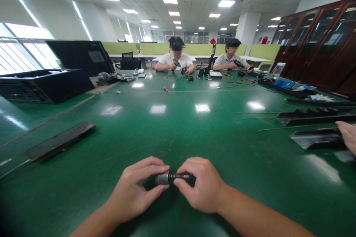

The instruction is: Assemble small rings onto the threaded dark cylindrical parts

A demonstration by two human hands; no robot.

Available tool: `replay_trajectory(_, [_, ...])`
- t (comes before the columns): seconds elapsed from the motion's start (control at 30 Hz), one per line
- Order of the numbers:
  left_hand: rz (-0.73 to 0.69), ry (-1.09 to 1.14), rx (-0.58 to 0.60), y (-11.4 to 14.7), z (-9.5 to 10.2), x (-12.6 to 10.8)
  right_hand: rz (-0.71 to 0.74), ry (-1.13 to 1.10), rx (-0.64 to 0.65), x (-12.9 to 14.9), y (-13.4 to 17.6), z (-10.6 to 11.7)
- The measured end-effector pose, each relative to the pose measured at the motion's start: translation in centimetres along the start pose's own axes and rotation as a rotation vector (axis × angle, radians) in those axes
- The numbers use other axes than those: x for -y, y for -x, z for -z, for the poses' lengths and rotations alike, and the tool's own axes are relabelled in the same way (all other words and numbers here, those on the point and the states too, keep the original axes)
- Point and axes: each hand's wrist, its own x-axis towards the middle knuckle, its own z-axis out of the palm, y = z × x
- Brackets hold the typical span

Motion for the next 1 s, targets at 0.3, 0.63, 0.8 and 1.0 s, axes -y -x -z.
replay_trajectory(0.3, [-0.047,-0.024,-0.033,0.33,-0.02,-0.03,-0.017,0.018,-0.043,0.33,0.08,-0.09])
replay_trajectory(0.63, [-0.071,-0.068,-0.041,0.21,0.06,0.03,-0.082,-0.009,-0.032,0.49,0.07,-0.09])
replay_trajectory(0.8, [-0.081,-0.067,-0.045,0.28,0.06,0.0,-0.097,-0.01,-0.032,0.53,0.09,-0.07])
replay_trajectory(1.0, [-0.08,-0.069,-0.049,0.31,0.02,-0.04,-0.091,-0.022,-0.041,0.67,0.09,-0.01])
